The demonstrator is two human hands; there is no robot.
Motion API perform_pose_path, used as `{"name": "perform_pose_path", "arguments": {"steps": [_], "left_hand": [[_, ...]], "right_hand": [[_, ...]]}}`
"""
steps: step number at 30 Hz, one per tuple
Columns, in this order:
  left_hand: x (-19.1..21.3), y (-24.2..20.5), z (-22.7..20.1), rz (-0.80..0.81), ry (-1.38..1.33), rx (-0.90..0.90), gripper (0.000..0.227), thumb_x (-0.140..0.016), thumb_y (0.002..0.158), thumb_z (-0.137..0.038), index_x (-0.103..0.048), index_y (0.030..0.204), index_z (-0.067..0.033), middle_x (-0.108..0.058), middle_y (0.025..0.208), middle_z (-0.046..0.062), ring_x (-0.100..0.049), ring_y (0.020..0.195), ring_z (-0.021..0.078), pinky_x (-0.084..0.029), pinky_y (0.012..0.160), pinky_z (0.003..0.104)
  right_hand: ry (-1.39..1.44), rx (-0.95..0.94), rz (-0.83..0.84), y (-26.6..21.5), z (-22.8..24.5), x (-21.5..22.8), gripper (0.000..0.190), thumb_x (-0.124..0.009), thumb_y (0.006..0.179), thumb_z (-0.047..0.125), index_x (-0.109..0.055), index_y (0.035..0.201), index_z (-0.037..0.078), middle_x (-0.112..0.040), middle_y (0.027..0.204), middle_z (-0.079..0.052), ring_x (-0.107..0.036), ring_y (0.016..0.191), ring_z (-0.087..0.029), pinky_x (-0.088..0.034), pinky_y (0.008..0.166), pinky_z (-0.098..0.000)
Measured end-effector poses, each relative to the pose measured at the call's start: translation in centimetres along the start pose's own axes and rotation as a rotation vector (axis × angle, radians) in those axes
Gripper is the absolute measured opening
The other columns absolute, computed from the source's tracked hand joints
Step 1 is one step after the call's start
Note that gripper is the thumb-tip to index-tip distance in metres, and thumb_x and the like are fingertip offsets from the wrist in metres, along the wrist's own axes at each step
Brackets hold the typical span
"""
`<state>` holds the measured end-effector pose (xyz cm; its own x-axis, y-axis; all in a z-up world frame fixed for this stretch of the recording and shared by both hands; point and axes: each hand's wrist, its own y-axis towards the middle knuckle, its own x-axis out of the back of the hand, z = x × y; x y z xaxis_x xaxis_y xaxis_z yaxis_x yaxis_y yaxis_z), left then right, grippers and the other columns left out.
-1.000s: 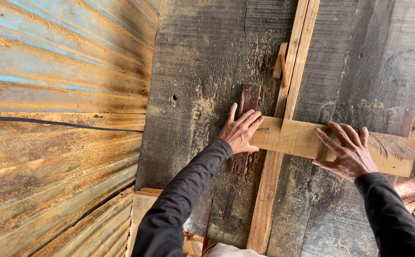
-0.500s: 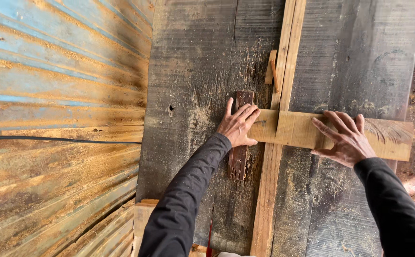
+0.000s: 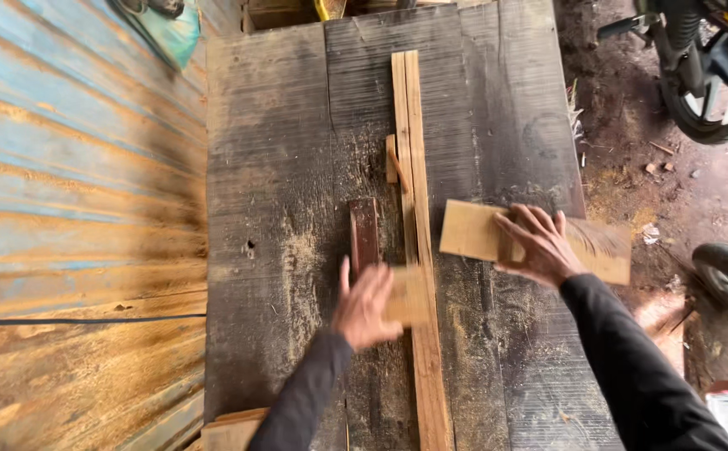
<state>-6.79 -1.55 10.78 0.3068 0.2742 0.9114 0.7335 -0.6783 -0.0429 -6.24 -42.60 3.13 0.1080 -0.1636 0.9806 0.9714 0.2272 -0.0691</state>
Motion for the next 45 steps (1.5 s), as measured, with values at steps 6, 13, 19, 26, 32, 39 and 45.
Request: {"name": "perform_pose_path", "arguments": {"steps": [6, 13, 19, 26, 32, 39, 45], "left_hand": [[-7.5, -9.7, -15.7, 0.066, -0.378, -0.080, 0.092, -0.056, 0.077, -0.064, -0.051, 0.143, -0.0003, -0.053, 0.142, 0.021, -0.049, 0.134, 0.0373, -0.008, 0.108, 0.088], [-9.2, -10.9, -14.5, -0.242, -0.305, 0.058, 0.062, -0.057, 0.102, -0.040, -0.055, 0.148, 0.0020, -0.048, 0.159, 0.026, -0.042, 0.151, 0.0434, -0.012, 0.118, 0.080], [-11.0, -10.2, -5.1, -0.162, 0.021, 0.154, 0.060, -0.070, 0.096, -0.022, -0.052, 0.152, -0.0096, -0.036, 0.168, 0.011, -0.029, 0.159, 0.0301, -0.010, 0.117, 0.084], [-10.7, -8.2, -2.0, -0.136, 0.088, 0.126, 0.047, -0.068, 0.093, -0.020, -0.061, 0.138, -0.0110, -0.049, 0.158, 0.020, -0.045, 0.150, 0.0359, -0.015, 0.119, 0.082], [-9.8, -5.3, 2.0, -0.050, 0.210, 0.030, 0.117, -0.086, 0.066, -0.069, -0.041, 0.159, -0.0132, -0.029, 0.170, 0.014, -0.027, 0.158, 0.0351, -0.013, 0.119, 0.081], [-8.5, -1.1, 5.0, 0.000, 0.209, 0.042, 0.119, -0.083, 0.065, -0.074, -0.038, 0.158, -0.0158, -0.031, 0.167, 0.017, -0.032, 0.154, 0.0342, -0.023, 0.116, 0.074], [-6.9, 1.4, 6.6, -0.029, 0.235, 0.042, 0.114, -0.082, 0.065, -0.075, -0.043, 0.156, -0.0207, -0.037, 0.165, 0.015, -0.037, 0.149, 0.0329, -0.034, 0.107, 0.061]], "right_hand": [[0.029, 0.016, -0.034, -7.9, 5.0, 0.7, 0.110, -0.077, 0.060, 0.072, -0.043, 0.157, 0.033, -0.044, 0.162, -0.004, -0.039, 0.146, -0.027, -0.029, 0.110, -0.0592], [0.217, 0.105, -0.030, -8.5, 16.0, -0.2, 0.118, -0.079, 0.061, 0.072, -0.038, 0.157, 0.018, -0.042, 0.163, -0.008, -0.040, 0.147, -0.029, -0.013, 0.121, -0.0685], [-0.071, 0.073, 0.073, -10.4, 14.2, -1.5, 0.148, -0.076, 0.042, 0.087, -0.017, 0.165, 0.031, -0.020, 0.170, -0.014, -0.024, 0.150, -0.043, -0.022, 0.107, -0.0819], [-0.055, 0.212, -0.124, -9.6, 9.8, -1.9, 0.125, -0.076, 0.049, 0.073, -0.042, 0.158, 0.025, -0.048, 0.164, -0.010, -0.046, 0.141, -0.041, -0.034, 0.117, -0.0679], [-0.118, 0.208, -0.122, -8.7, 10.3, -0.5, 0.114, -0.069, 0.058, 0.081, -0.041, 0.158, 0.032, -0.047, 0.160, -0.001, -0.046, 0.140, -0.037, -0.040, 0.115, -0.0610], [-0.095, 0.206, -0.044, -4.1, 8.1, -0.4, 0.116, -0.072, 0.058, 0.081, -0.040, 0.158, 0.031, -0.044, 0.160, -0.006, -0.044, 0.137, -0.037, -0.039, 0.113, -0.0607], [-0.105, 0.192, -0.006, -1.1, 6.6, -0.2, 0.112, -0.065, 0.061, 0.085, -0.039, 0.158, 0.036, -0.043, 0.161, -0.002, -0.044, 0.136, -0.036, -0.040, 0.112, -0.0574]]}}
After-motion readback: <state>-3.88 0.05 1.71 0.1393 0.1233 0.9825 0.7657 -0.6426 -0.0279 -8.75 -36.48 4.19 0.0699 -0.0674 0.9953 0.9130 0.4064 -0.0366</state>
